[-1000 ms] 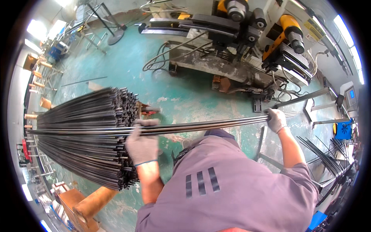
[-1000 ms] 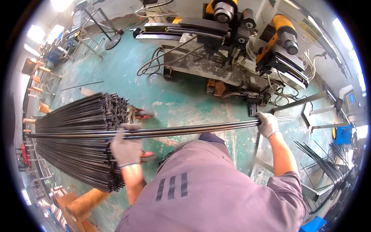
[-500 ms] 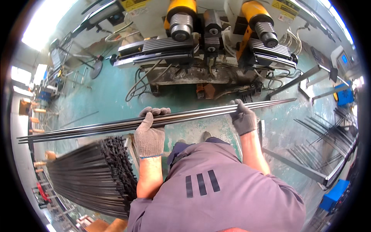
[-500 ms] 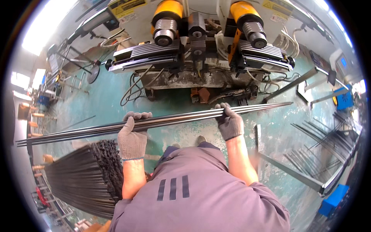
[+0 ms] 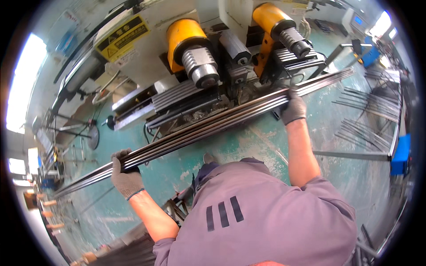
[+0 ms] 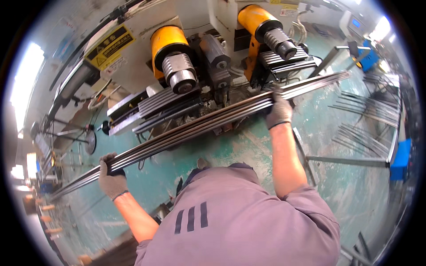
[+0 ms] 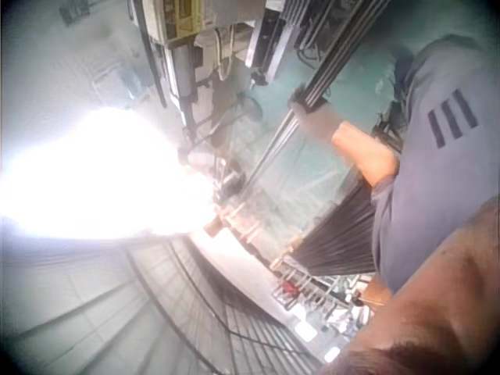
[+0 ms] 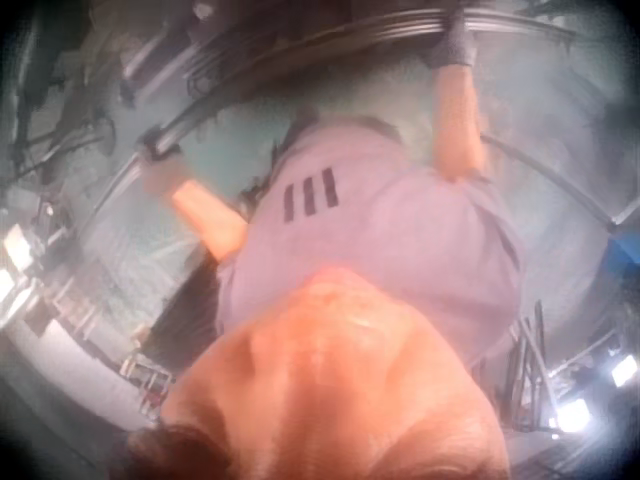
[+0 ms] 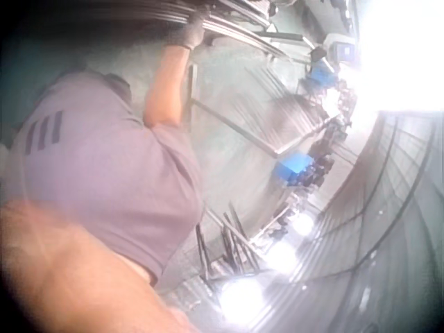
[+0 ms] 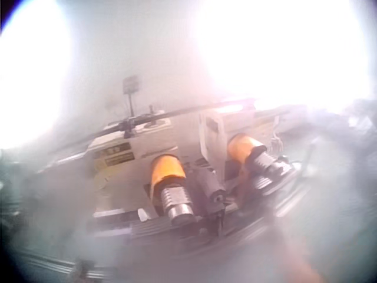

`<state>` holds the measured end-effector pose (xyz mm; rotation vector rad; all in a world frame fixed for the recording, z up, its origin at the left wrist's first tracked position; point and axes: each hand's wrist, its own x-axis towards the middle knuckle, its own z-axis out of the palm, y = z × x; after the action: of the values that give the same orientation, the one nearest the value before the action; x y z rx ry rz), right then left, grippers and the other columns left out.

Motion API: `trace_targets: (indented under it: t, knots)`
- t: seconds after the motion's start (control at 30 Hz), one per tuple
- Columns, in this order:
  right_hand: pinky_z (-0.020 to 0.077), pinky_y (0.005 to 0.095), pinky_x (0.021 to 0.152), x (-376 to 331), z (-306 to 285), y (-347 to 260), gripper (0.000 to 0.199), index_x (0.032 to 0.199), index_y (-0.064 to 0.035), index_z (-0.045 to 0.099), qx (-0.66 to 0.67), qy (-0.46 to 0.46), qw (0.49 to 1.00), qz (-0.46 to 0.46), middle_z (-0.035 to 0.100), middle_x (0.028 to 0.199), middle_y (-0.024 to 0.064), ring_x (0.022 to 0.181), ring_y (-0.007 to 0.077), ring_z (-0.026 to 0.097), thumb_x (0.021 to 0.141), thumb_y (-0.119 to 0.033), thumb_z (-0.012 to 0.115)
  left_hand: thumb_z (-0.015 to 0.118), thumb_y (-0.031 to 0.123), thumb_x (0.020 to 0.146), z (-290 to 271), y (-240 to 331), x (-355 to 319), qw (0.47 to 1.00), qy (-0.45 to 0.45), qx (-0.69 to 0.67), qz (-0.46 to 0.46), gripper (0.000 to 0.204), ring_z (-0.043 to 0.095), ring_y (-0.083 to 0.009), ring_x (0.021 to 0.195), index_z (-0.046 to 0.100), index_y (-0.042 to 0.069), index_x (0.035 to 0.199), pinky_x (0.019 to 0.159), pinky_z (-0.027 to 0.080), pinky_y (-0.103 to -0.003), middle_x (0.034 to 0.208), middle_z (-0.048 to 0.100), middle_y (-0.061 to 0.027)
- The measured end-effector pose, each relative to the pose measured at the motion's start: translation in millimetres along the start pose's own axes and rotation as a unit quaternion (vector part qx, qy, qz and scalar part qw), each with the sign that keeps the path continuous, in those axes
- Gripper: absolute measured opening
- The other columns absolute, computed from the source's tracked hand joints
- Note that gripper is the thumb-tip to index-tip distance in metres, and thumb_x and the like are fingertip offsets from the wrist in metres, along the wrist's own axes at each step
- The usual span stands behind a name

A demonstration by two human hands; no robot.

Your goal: The person repeatedly picks up bundles of long metal rods from a floor pile and feeds them into a yellow industrial bending machine. They align the rods in the machine's clamps, operate the bending mechanism, and then remove the bent rods to place them on a nearby rack.

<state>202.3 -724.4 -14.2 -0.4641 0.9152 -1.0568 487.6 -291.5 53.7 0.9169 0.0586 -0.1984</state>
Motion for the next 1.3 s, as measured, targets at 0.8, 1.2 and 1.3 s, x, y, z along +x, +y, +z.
trace_targets:
  t: [0.8,1.2,1.3]
  knots:
    - [0.0566,0.0361,0.063,87,108,22,0.018,0.096,0.0030,0.064,-0.008,0.016,0.996,-0.083,0.067,0.082,0.0119,0.068,0.0248,0.066,0.085,-0.010,0.070,0.048,0.023,0.101,-20,-54,171,0.990,-0.014,-0.026,-0.135,0.033,0.059,-0.0284,0.111,0.062,-0.006,0.109,0.107,0.042,-0.041,0.114,0.064,-0.0168]
    - [0.0550,0.0318,0.068,81,115,20,0.031,0.106,0.0070,0.066,-0.031,-0.010,0.994,-0.102,0.070,0.093,0.0118,0.076,0.0221,0.068,0.083,-0.014,0.073,0.050,0.023,0.100,12,-73,160,0.977,0.016,-0.050,-0.206,0.030,0.061,-0.0287,0.107,0.063,-0.002,0.110,0.101,0.047,-0.044,0.111,0.067,-0.0141]
    - [0.0548,0.0325,0.071,91,111,16,0.032,0.105,0.0080,0.066,-0.041,0.034,0.992,-0.112,0.070,0.094,0.0126,0.079,0.0224,0.068,0.084,-0.015,0.072,0.047,0.018,0.101,-32,-66,183,0.970,-0.143,-0.099,-0.169,0.032,0.058,-0.0272,0.116,0.061,-0.005,0.117,0.109,0.041,-0.042,0.121,0.064,-0.0154]
